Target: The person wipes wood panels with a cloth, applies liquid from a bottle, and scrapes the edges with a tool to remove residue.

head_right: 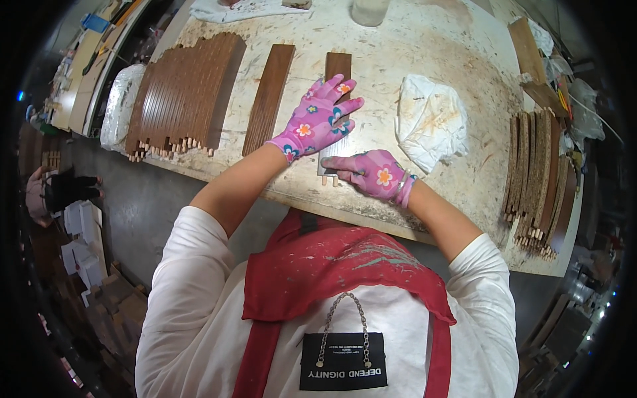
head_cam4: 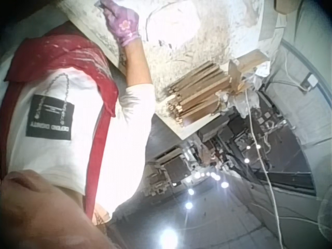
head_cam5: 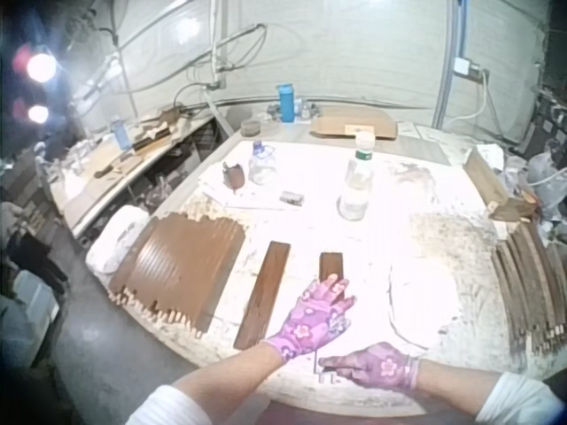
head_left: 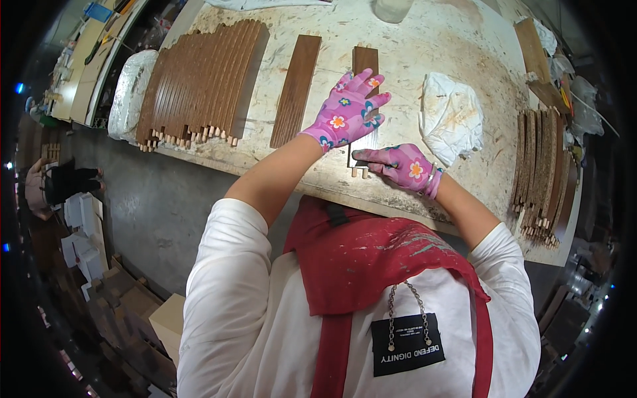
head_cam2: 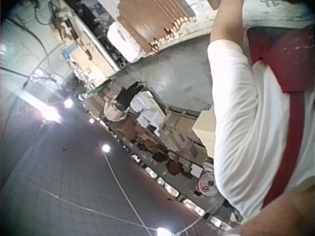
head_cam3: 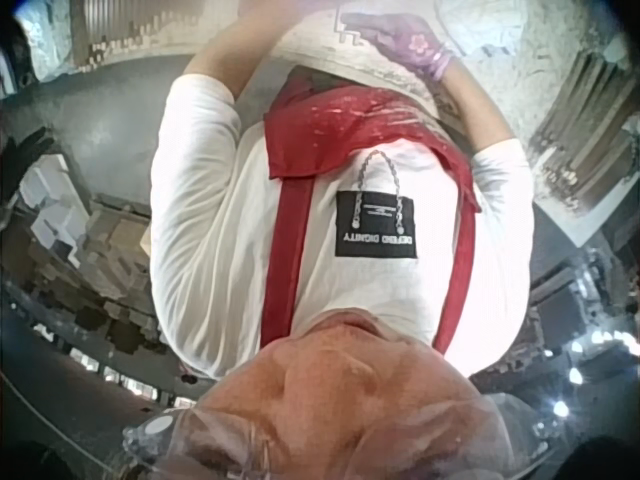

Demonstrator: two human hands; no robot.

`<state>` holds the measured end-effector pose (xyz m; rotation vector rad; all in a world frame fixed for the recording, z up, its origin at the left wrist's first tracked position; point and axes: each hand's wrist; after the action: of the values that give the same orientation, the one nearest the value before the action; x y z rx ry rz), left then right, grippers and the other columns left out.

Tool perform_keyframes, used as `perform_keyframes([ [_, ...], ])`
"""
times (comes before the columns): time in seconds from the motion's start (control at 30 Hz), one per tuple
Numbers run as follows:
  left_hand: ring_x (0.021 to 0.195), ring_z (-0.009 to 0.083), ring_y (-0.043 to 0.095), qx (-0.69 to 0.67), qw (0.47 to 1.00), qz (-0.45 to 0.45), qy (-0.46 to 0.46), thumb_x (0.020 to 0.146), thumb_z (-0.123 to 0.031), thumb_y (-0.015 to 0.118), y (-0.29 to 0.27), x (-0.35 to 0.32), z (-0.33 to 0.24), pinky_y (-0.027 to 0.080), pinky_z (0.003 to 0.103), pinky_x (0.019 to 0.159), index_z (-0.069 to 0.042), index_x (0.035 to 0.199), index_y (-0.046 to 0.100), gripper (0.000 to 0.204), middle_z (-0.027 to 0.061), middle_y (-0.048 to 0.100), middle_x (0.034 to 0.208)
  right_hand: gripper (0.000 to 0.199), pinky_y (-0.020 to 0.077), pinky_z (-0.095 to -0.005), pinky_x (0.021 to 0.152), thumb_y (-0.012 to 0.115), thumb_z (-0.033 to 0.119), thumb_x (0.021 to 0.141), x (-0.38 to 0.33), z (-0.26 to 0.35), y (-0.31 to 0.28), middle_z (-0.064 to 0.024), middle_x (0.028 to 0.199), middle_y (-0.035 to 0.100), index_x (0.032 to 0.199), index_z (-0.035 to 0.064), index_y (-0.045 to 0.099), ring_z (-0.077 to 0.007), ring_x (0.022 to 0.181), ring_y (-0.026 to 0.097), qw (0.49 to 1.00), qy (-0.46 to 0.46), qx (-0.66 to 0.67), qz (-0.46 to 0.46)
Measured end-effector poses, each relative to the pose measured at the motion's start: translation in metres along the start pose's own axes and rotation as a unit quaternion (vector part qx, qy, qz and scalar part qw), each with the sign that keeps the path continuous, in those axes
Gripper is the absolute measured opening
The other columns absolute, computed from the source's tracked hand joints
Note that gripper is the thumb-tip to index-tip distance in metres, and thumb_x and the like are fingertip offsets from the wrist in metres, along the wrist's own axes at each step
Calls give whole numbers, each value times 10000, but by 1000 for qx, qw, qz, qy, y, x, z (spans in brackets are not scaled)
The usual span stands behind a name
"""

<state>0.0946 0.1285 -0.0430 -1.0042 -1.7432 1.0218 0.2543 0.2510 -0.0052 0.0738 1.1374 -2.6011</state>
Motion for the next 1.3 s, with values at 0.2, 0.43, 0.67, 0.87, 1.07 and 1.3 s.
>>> perform_keyframes([
  [0.2, 1407, 289, 261, -3, 1000, 5, -10, 897, -350, 556, -3, -3, -1, 195, 479, 1153, -228, 1325, 533, 445, 69, 369, 1471, 356, 523, -375, 716, 566, 270, 902, 3, -4, 1, -121, 926, 698, 1256, 277, 603, -299, 773, 672, 997, -25, 56, 37],
  [0.43, 1405, 290, 264, -10, 1000, -1, 0, 896, -347, 553, -2, 2, -2, 196, 479, 1153, -223, 1316, 541, 438, 71, 380, 1464, 334, 528, -372, 734, 543, 260, 916, 0, -1, 4, -134, 972, 693, 1242, 251, 616, -306, 797, 673, 999, -7, 51, -6],
  [0.67, 1408, 295, 256, -3, 1000, 13, -15, 888, -351, 553, -7, 1, -5, 188, 482, 1151, -208, 1306, 552, 441, 79, 387, 1460, 546, 506, -320, 902, 573, 384, 913, -31, -13, -8, -203, 1230, 601, 1287, -13, 543, -272, 1039, 633, 903, 72, 327, -268],
  [0.87, 1408, 304, 257, 19, 999, 28, 8, 891, -328, 560, -9, 3, -6, 199, 483, 1145, -180, 1334, 525, 468, 89, 376, 1471, 466, 474, -288, 625, 556, 329, 934, -39, -33, 9, -41, 835, 680, 1240, -23, 566, -138, 665, 584, 931, 174, 217, -235],
  [1.07, 1360, 378, 331, -42, 986, 143, 80, 848, -216, 611, -40, -65, -62, 317, 486, 1091, -81, 1318, 510, 499, 177, 421, 1422, 373, 394, -223, 532, 563, 302, 951, -39, -44, 27, 12, 674, 557, 1172, 5, 607, -60, 586, 474, 832, 142, 408, -349],
  [1.3, 1256, 374, 467, -117, 982, 9, -151, 839, -333, 631, -55, -112, -72, 360, 442, 1059, -25, 1283, 536, 548, 215, 548, 1280, 275, 437, -270, 561, 528, 267, 961, -35, -21, 23, -27, 677, 585, 996, 5, 605, -110, 576, 519, 870, 178, 323, -328],
])
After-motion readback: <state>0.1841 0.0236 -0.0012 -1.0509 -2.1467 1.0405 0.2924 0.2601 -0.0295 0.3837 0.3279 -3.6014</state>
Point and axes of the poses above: each hand's wrist, its own x-axis towards the middle knuckle, its own y-axis out of the palm, z = x × y
